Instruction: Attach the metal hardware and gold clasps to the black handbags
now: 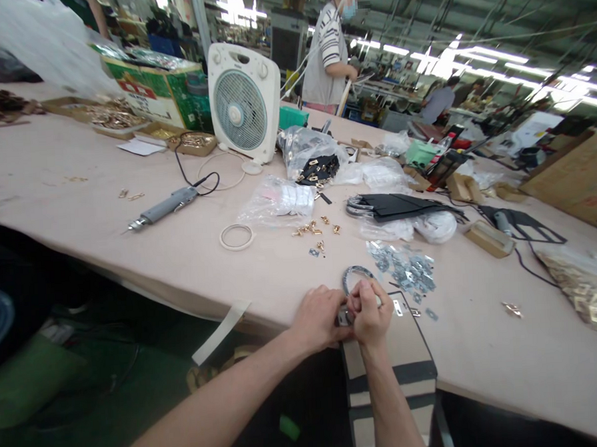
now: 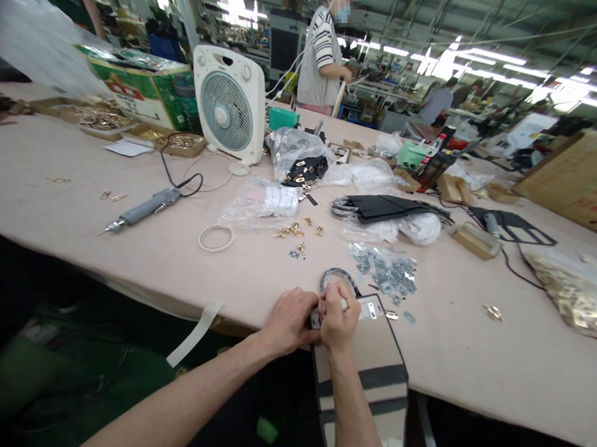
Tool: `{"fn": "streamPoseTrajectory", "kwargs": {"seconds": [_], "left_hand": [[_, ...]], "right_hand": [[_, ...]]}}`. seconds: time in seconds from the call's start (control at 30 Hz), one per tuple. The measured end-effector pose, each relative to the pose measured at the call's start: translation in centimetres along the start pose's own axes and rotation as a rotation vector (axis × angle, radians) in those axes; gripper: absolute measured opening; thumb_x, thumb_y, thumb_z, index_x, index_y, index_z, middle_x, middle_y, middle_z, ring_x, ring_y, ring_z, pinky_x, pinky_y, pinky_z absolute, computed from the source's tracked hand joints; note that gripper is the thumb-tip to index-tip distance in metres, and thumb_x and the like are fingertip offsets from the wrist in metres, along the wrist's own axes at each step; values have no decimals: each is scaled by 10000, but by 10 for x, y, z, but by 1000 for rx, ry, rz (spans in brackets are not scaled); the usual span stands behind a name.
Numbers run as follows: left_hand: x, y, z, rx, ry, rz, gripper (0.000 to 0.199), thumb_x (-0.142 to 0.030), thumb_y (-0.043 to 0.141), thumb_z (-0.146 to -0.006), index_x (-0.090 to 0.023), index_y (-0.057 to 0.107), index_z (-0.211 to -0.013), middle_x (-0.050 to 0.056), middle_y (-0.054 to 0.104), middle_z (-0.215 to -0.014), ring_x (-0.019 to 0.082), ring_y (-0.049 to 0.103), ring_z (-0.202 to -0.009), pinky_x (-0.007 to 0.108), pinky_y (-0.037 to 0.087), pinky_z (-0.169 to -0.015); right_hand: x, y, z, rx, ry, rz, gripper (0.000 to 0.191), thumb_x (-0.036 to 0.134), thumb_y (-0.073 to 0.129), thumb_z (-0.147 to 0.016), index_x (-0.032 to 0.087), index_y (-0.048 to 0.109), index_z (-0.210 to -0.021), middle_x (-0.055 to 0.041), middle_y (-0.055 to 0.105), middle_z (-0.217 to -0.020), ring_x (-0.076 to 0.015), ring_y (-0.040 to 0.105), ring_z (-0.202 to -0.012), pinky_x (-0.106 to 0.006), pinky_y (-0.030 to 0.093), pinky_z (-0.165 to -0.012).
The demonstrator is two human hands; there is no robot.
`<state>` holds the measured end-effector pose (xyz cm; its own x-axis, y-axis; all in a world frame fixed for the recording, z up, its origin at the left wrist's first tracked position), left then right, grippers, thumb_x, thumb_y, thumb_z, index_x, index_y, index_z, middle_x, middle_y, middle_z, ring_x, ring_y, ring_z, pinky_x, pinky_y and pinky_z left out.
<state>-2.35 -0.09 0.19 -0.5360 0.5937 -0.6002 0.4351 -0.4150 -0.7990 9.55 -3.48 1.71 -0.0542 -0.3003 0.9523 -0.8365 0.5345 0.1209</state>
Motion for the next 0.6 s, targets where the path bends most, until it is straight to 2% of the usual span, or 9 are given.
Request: {"fn": "streamPoseTrajectory", "kwargs": {"seconds": [0.1, 0.2, 0.27, 0.3, 0.37, 0.47, 0.53, 0.6], "left_hand": [[1, 1, 0, -33, 15, 43, 573, -617, 845, -752, -253, 608, -1127, 51, 670, -1124, 279, 584, -1078, 372, 449, -879], [2, 2, 0, -58, 44, 61, 650, -626, 880, -706, -254, 607, -1165, 49, 658, -1177, 278, 565, -1122, 373, 444, -915], [1, 2, 0, -61, 57, 55, 633, -609, 879, -718, -253, 606, -1164, 47, 651, -1186, 275, 559, -1123, 373, 442, -918], [1, 2, 0, -59, 59, 48, 593, -586, 870, -740, -251, 605, -1150, 46, 648, -1184, 271, 559, -1116, 371, 442, -912], [0, 0, 0, -55, 56, 38, 500, -532, 849, -781, -245, 601, -1108, 47, 642, -1174, 266, 558, -1100, 366, 443, -901], [0, -1, 0, -53, 46, 40, 463, -497, 851, -780, -243, 597, -1071, 44, 636, -1150, 263, 557, -1085, 364, 446, -899], [0, -1, 0, -58, 54, 53, 505, -522, 862, -762, -250, 601, -1097, 41, 633, -1158, 265, 554, -1097, 369, 446, -912], [0, 0, 0, -59, 61, 66, 575, -573, 867, -740, -256, 601, -1139, 45, 632, -1176, 272, 553, -1109, 378, 446, -923]], "right_hand": [[15, -4, 0, -45, -19, -136, 372, 366, 571, -1012, 203, 524, -680, 90, 386, -510, -72, 342, -374, -195, 274, -356], [33, -8, 1, -79, -195, -257, 336, 302, 569, -994, 200, 530, -676, 88, 372, -516, -73, 340, -386, -196, 285, -375], [36, -7, 5, -78, -292, -266, 323, 284, 577, -979, 200, 536, -671, 87, 366, -517, -77, 349, -401, -207, 307, -396], [32, -6, 6, -57, -288, -237, 325, 280, 587, -974, 200, 531, -664, 84, 376, -518, -79, 359, -407, -210, 309, -402], [21, -2, 8, 1, -187, -160, 353, 282, 597, -977, 206, 496, -648, 80, 395, -522, -78, 364, -406, -212, 292, -397], [13, 1, 9, 46, -69, -89, 395, 306, 581, -997, 217, 453, -633, 77, 409, -520, -78, 347, -396, -217, 261, -386], [22, 0, 9, 54, -111, -93, 393, 299, 575, -997, 218, 457, -632, 73, 406, -519, -87, 364, -408, -228, 273, -402], [35, -1, 9, 18, -234, -136, 370, 288, 579, -987, 219, 471, -640, 74, 390, -522, -97, 377, -428, -240, 301, -429]]}}
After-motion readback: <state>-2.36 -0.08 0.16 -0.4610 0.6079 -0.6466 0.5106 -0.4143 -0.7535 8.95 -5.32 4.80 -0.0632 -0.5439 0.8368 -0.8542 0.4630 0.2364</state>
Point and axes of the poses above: each hand's wrist, its own z-axis away from the middle knuckle, its own y-axis out of the palm, x = y × z, the point moved 3 cm from there along -z, towards the middle knuckle
